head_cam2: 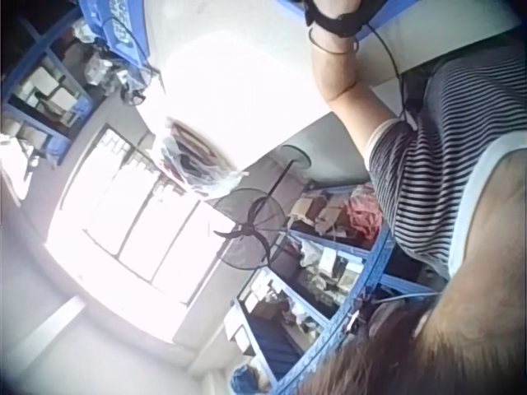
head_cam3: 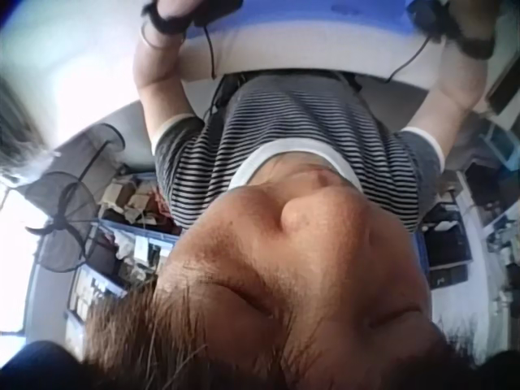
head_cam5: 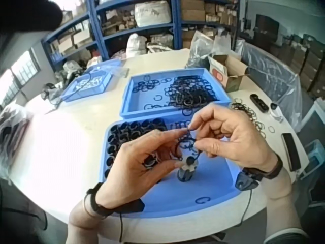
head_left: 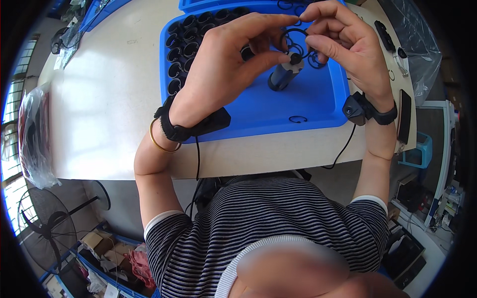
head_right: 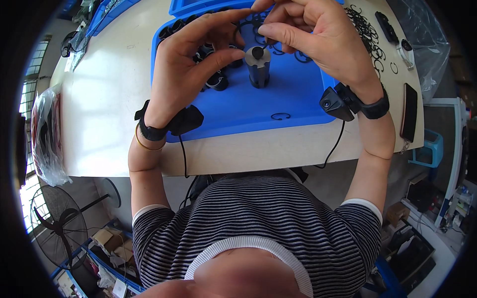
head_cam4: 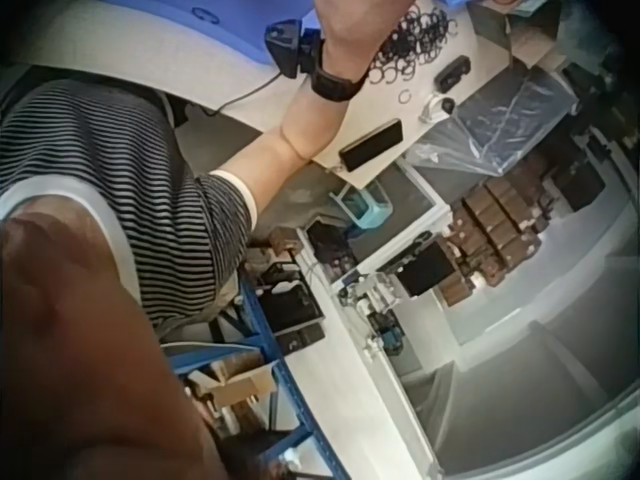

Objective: Installing rubber o-rings onto a cylindrical mechanical part.

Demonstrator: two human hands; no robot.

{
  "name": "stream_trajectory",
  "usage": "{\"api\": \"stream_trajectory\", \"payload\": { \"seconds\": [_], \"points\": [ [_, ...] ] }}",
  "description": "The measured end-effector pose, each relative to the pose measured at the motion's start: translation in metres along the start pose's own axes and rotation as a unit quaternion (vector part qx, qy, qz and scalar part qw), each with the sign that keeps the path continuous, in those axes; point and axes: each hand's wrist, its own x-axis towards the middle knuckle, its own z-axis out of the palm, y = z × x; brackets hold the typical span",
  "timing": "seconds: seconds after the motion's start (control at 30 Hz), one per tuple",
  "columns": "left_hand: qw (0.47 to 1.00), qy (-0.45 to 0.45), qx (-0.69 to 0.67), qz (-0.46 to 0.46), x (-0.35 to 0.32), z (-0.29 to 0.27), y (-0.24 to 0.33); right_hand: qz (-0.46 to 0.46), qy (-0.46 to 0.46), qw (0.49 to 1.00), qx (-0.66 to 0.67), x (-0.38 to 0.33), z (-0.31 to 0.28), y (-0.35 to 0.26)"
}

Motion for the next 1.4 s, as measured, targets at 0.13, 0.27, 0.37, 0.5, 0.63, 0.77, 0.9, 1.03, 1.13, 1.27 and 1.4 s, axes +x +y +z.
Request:
{"api": "stream_trajectory", "payload": {
  "seconds": [0.13,0.27,0.37,0.5,0.63,0.77,0.9,1.03,1.13,1.27,1.4],
  "points": [
    [0.999,-0.002,0.025,0.02,0.002,0.0,0.002,0.256,0.098,0.953,-0.132,0.001,0.0,0.0],
    [1.0,0.006,0.019,0.016,0.002,0.002,0.002,0.372,0.152,0.891,-0.209,0.01,0.017,-0.034],
    [0.999,0.003,0.043,0.029,0.002,0.003,0.002,0.487,0.186,0.814,-0.258,-0.003,0.014,-0.047],
    [0.999,0.003,0.04,0.012,0.001,0.002,0.001,0.475,0.191,0.819,-0.26,-0.013,0.004,-0.054],
    [0.994,-0.027,0.104,0.023,0.0,0.002,0.0,0.468,0.041,0.795,-0.384,-0.01,-0.002,-0.052],
    [0.992,-0.052,0.112,-0.014,-0.001,0.004,-0.003,0.485,-0.049,0.762,-0.426,-0.015,-0.003,-0.052],
    [0.993,-0.052,0.107,-0.015,-0.001,0.005,-0.004,0.508,-0.054,0.749,-0.422,-0.019,-0.004,-0.053],
    [0.992,-0.053,0.113,-0.017,-0.002,0.006,-0.004,0.518,-0.063,0.741,-0.423,-0.015,-0.001,-0.051],
    [0.992,-0.053,0.115,-0.016,-0.002,0.006,-0.004,0.52,-0.066,0.741,-0.419,-0.012,0.001,-0.05],
    [0.992,-0.051,0.117,-0.015,-0.002,0.006,-0.005,0.514,-0.071,0.747,-0.416,-0.011,0.001,-0.049],
    [0.992,-0.05,0.119,-0.013,-0.002,0.006,-0.005,0.518,-0.068,0.748,-0.41,-0.011,0.001,-0.049]
  ]
}}
